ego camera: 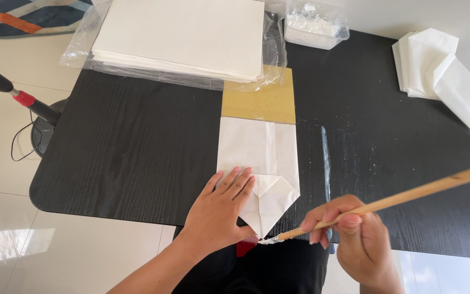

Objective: The person folds a white paper sheet into a box shape on a black table. They use a brush to apply white adhesive from a container onto the folded edges, then press the flaps to secure them. The person handles a gold-colored paper sheet and additional white paper sheets during the process.

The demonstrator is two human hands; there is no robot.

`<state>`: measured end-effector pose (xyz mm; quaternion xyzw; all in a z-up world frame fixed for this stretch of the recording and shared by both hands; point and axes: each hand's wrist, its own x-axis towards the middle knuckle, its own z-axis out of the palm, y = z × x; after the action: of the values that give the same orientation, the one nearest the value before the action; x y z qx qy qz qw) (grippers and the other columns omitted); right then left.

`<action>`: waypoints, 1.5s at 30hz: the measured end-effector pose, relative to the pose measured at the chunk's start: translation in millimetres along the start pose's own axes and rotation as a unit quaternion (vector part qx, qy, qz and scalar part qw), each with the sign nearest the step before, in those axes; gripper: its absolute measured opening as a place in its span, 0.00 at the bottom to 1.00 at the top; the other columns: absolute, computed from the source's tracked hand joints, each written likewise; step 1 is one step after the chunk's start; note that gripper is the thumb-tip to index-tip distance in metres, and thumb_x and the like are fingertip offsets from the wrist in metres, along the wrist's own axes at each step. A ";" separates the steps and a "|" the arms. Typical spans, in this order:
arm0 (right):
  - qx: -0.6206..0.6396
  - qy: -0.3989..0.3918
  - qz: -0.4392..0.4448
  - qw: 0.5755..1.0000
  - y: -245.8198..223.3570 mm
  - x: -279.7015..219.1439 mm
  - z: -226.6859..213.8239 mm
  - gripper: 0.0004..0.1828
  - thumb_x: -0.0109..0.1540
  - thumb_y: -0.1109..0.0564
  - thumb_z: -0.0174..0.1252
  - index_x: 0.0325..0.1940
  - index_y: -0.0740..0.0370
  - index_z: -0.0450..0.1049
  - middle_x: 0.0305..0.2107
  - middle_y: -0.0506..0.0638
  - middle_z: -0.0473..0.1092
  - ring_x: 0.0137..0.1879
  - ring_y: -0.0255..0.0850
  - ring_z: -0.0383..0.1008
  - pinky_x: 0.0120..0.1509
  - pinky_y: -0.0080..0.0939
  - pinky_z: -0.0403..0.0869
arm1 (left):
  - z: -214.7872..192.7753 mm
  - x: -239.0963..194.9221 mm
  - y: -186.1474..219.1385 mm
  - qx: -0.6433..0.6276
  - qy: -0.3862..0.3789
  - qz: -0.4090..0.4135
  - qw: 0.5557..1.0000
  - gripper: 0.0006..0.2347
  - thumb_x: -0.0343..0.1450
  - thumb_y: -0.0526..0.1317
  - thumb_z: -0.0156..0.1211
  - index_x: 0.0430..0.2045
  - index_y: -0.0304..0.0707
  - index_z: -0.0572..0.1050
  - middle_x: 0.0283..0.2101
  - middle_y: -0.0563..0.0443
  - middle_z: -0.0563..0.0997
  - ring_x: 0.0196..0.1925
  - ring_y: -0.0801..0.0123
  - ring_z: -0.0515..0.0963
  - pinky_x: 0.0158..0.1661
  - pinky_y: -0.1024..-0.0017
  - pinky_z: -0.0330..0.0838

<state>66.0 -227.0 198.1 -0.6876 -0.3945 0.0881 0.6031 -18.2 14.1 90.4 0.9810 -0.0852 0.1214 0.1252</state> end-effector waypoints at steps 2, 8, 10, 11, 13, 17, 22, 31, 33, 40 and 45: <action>0.005 0.037 -0.011 0.999 -1.9 1.9 -2.2 0.21 0.75 0.46 0.35 0.41 0.62 0.65 0.30 0.59 0.77 0.25 0.39 0.80 0.24 0.29 0.76 | -1.1 0.4 -0.2 0.006 0.000 0.002 1.000 0.43 0.65 0.67 0.58 0.70 0.34 0.59 0.74 0.45 0.61 0.77 0.59 0.56 0.72 0.56 0.46; -0.033 0.080 -0.028 0.996 14.9 14.9 -5.5 0.21 0.75 0.44 0.34 0.40 0.61 0.63 0.29 0.61 0.77 0.23 0.40 0.78 0.22 0.29 0.74 | -0.7 0.4 -0.1 0.012 -0.004 0.003 1.000 0.45 0.66 0.70 0.56 0.70 0.33 0.58 0.74 0.45 0.60 0.77 0.59 0.55 0.71 0.56 0.46; -0.026 0.060 -0.028 0.997 21.2 19.3 -0.8 0.21 0.75 0.45 0.35 0.40 0.62 0.64 0.30 0.60 0.77 0.24 0.39 0.79 0.23 0.28 0.74 | -1.0 0.8 -0.5 0.010 -0.003 0.005 1.000 0.45 0.66 0.70 0.55 0.70 0.33 0.58 0.74 0.44 0.61 0.77 0.58 0.56 0.71 0.55 0.47; -0.045 0.057 -0.017 0.997 23.7 19.9 2.2 0.21 0.75 0.46 0.34 0.39 0.61 0.65 0.29 0.58 0.78 0.24 0.39 0.78 0.23 0.29 0.74 | -0.3 0.9 -0.8 0.014 -0.005 0.005 1.000 0.45 0.65 0.70 0.56 0.70 0.33 0.58 0.74 0.45 0.60 0.77 0.58 0.55 0.71 0.55 0.46; -0.064 0.054 -0.005 0.997 26.1 20.3 6.8 0.21 0.75 0.46 0.34 0.38 0.61 0.65 0.29 0.57 0.78 0.24 0.38 0.78 0.23 0.30 0.74 | 0.6 0.1 -0.5 0.017 -0.009 0.003 1.000 0.46 0.65 0.70 0.56 0.70 0.34 0.57 0.75 0.45 0.60 0.77 0.59 0.55 0.72 0.56 0.45; -0.074 0.030 0.010 0.997 24.9 20.2 10.9 0.20 0.74 0.47 0.34 0.38 0.60 0.65 0.28 0.54 0.78 0.24 0.36 0.77 0.24 0.28 0.74 | 0.9 0.5 -0.5 0.007 -0.014 -0.001 1.000 0.48 0.63 0.71 0.59 0.70 0.33 0.57 0.75 0.45 0.59 0.77 0.59 0.54 0.71 0.56 0.45; -0.071 0.017 -0.011 0.997 17.7 11.7 9.7 0.20 0.74 0.48 0.33 0.37 0.60 0.64 0.27 0.55 0.77 0.25 0.37 0.77 0.24 0.28 0.75 | 1.2 0.3 -0.7 0.011 -0.012 -0.001 1.000 0.47 0.65 0.72 0.55 0.70 0.34 0.57 0.75 0.46 0.59 0.78 0.59 0.54 0.72 0.56 0.45; -0.031 0.018 0.014 0.999 7.0 -5.3 4.6 0.22 0.75 0.45 0.33 0.37 0.59 0.65 0.28 0.56 0.78 0.21 0.37 0.77 0.20 0.27 0.72 | -2.2 0.8 -0.3 -0.010 0.000 0.002 1.000 0.46 0.62 0.68 0.62 0.69 0.33 0.60 0.74 0.44 0.62 0.77 0.58 0.56 0.71 0.55 0.47; 0.000 0.042 -0.012 0.999 3.8 -4.5 -0.8 0.23 0.75 0.42 0.37 0.41 0.60 0.68 0.30 0.55 0.77 0.24 0.38 0.79 0.22 0.28 0.75 | -0.8 0.3 -0.7 0.000 -0.001 0.001 1.000 0.46 0.63 0.69 0.60 0.70 0.33 0.59 0.74 0.45 0.60 0.77 0.59 0.55 0.72 0.55 0.46; 0.055 0.039 -0.059 0.996 35.0 20.5 -7.9 0.15 0.77 0.56 0.33 0.45 0.61 0.65 0.34 0.62 0.78 0.28 0.40 0.83 0.25 0.29 0.80 | 4.5 -2.9 -10.6 -0.067 -0.043 0.009 0.997 0.44 0.68 0.67 0.58 0.71 0.31 0.53 0.76 0.41 0.54 0.78 0.58 0.50 0.72 0.58 0.41; 0.059 0.049 0.031 0.997 52.1 18.2 7.3 0.12 0.75 0.56 0.32 0.43 0.61 0.59 0.33 0.66 0.78 0.29 0.48 0.82 0.26 0.36 0.78 | 2.6 -4.8 -13.9 -0.061 -0.035 0.005 0.998 0.41 0.68 0.62 0.60 0.70 0.32 0.57 0.75 0.44 0.59 0.78 0.58 0.52 0.72 0.58 0.44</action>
<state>96.7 -207.6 155.9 -0.6664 -0.3368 0.0960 0.6583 -19.5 27.3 83.6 0.9747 -0.1020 0.0823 0.1812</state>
